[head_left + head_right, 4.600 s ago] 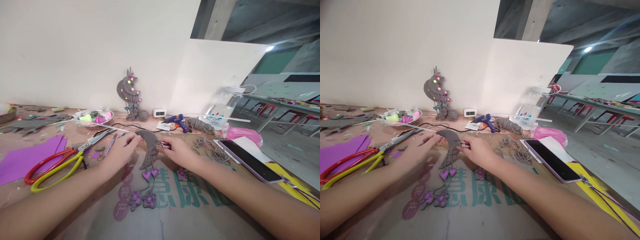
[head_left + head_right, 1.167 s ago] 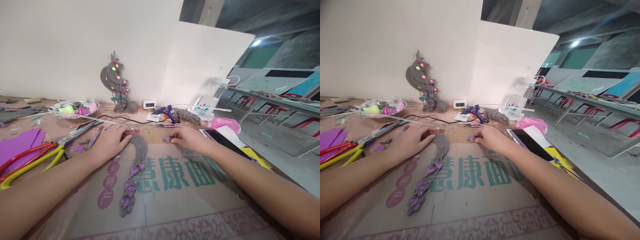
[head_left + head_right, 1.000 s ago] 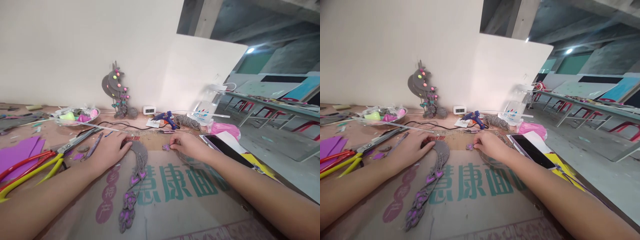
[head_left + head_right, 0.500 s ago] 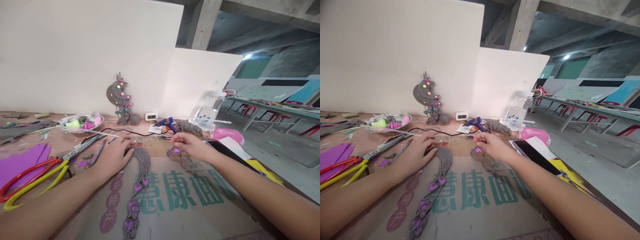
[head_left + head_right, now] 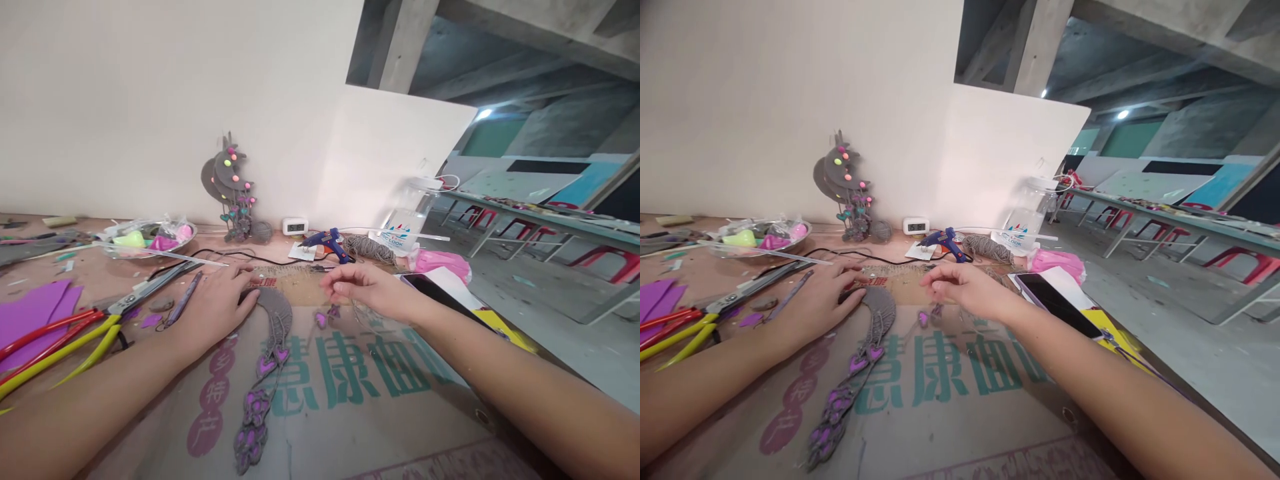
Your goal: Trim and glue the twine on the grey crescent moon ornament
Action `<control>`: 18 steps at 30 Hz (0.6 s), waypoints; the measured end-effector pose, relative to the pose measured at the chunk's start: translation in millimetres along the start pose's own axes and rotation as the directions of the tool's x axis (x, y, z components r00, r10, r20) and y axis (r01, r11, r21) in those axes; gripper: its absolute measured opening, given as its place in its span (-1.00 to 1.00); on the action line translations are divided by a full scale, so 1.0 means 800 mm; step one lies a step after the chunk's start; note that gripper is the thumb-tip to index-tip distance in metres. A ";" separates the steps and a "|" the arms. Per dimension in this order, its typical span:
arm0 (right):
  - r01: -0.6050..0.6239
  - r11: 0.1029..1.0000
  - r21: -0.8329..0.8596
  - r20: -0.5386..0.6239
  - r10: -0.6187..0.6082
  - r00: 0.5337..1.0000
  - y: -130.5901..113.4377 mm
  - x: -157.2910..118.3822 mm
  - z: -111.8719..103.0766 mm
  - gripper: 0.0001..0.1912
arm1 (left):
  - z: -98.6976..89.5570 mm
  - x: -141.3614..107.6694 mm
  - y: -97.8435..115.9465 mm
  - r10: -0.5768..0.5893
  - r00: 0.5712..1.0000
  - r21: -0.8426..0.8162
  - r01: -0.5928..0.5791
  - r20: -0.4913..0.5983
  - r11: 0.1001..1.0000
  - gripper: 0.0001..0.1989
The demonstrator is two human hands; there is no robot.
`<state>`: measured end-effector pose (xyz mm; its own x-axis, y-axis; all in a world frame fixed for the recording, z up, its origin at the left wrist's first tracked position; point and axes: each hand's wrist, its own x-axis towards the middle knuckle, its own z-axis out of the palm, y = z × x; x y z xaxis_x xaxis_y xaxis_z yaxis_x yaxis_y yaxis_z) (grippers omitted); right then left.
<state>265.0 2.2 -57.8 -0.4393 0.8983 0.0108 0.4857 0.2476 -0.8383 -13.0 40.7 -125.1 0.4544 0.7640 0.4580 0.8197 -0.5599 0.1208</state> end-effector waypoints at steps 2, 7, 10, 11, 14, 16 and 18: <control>0.016 0.997 -0.071 -0.094 -0.022 0.995 0.001 0.001 0.001 -0.78 | 0.001 0.000 -0.001 -0.002 1.000 0.007 0.002 0.004 1.000 -0.74; 0.062 0.927 -0.371 0.000 -0.066 0.998 0.002 -0.006 -0.010 -0.79 | -0.001 0.001 0.000 0.006 1.000 0.018 -0.006 0.012 1.000 -0.74; 0.088 0.892 -0.443 0.139 -0.028 0.990 -0.004 -0.013 -0.010 -0.71 | -0.003 0.001 0.001 0.019 1.000 0.027 -0.019 -0.005 0.999 -0.74; 0.115 0.887 -0.447 0.158 -0.048 0.986 -0.006 -0.014 -0.006 -0.67 | -0.004 0.001 0.001 0.026 1.000 0.029 -0.026 -0.012 0.999 -0.74; 0.240 0.857 -0.456 0.225 -0.150 0.963 -0.005 -0.014 0.009 -0.66 | -0.004 0.001 0.001 0.040 0.999 0.029 -0.039 -0.032 0.999 -0.75; 0.283 0.839 -0.465 0.254 -0.179 0.950 0.000 -0.011 0.019 -0.74 | -0.003 0.001 0.001 0.039 0.999 0.027 -0.038 -0.037 0.999 -0.75; 0.269 0.835 -0.479 0.233 -0.175 0.957 0.008 -0.008 0.025 -0.85 | -0.003 0.000 0.002 0.036 0.999 0.018 -0.036 -0.040 0.999 -0.76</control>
<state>255.3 -9.1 -74.1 -0.6813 0.7314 0.0295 0.6496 0.6228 -0.4361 -12.4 39.3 -122.6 0.4697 0.7297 0.4969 0.8092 -0.5809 0.0883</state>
